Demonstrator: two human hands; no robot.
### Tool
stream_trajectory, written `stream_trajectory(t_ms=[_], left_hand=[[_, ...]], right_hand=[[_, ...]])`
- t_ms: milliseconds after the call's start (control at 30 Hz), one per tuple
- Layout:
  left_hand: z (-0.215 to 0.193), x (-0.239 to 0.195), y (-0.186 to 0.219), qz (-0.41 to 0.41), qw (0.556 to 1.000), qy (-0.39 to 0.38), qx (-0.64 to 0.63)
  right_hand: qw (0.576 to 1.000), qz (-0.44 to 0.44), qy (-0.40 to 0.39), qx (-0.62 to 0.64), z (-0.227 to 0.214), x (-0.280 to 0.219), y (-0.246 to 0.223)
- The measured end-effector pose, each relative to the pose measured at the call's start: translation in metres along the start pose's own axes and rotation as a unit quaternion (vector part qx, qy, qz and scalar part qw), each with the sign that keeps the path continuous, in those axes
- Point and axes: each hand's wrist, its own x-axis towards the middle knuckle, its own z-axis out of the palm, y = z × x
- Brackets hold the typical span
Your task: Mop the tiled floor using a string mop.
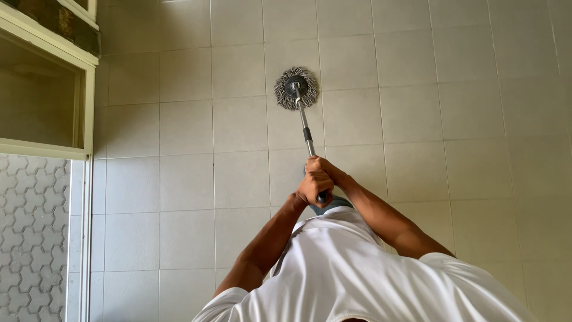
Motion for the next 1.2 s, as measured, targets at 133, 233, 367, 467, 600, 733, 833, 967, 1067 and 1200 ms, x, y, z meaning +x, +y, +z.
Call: stream_trajectory(t_ms=[133, 233, 367, 467, 600, 733, 833, 967, 1067, 1200], left_hand=[[-0.031, 0.022, -0.064, -0.042, 0.995, 0.015, 0.090], [-0.049, 0.028, -0.112, -0.067, 0.992, 0.008, 0.103], [-0.071, 0.041, -0.150, -0.121, 0.986, 0.003, 0.116], [-0.081, 0.059, -0.155, -0.185, 0.972, 0.002, 0.147], [-0.087, 0.057, -0.166, -0.191, 0.968, 0.008, 0.161], [-0.079, 0.048, -0.164, -0.229, 0.960, -0.014, 0.163], [-0.072, 0.039, -0.163, -0.240, 0.957, -0.028, 0.160], [-0.061, 0.026, -0.147, -0.252, 0.952, -0.055, 0.162], [-0.055, 0.020, -0.126, -0.253, 0.953, -0.065, 0.155], [-0.053, -0.004, -0.085, -0.260, 0.951, -0.079, 0.145]], right_hand=[[0.998, 0.029, -0.050, 0.040, -0.078, 0.074, -0.004], [0.996, 0.050, -0.044, 0.055, -0.107, 0.090, -0.004], [0.993, 0.072, -0.028, 0.084, -0.126, 0.103, 0.000], [0.990, 0.088, -0.019, 0.110, -0.158, 0.154, 0.012], [0.989, 0.090, -0.016, 0.114, -0.178, 0.184, 0.025], [0.995, 0.072, -0.039, 0.060, -0.162, 0.167, 0.070], [0.997, 0.066, -0.047, 0.011, -0.151, 0.152, 0.094], [0.996, 0.077, -0.049, -0.023, -0.146, 0.137, 0.019], [0.994, 0.095, -0.026, -0.037, -0.126, 0.116, 0.048], [0.996, 0.082, -0.030, -0.032, -0.069, 0.100, 0.033]])
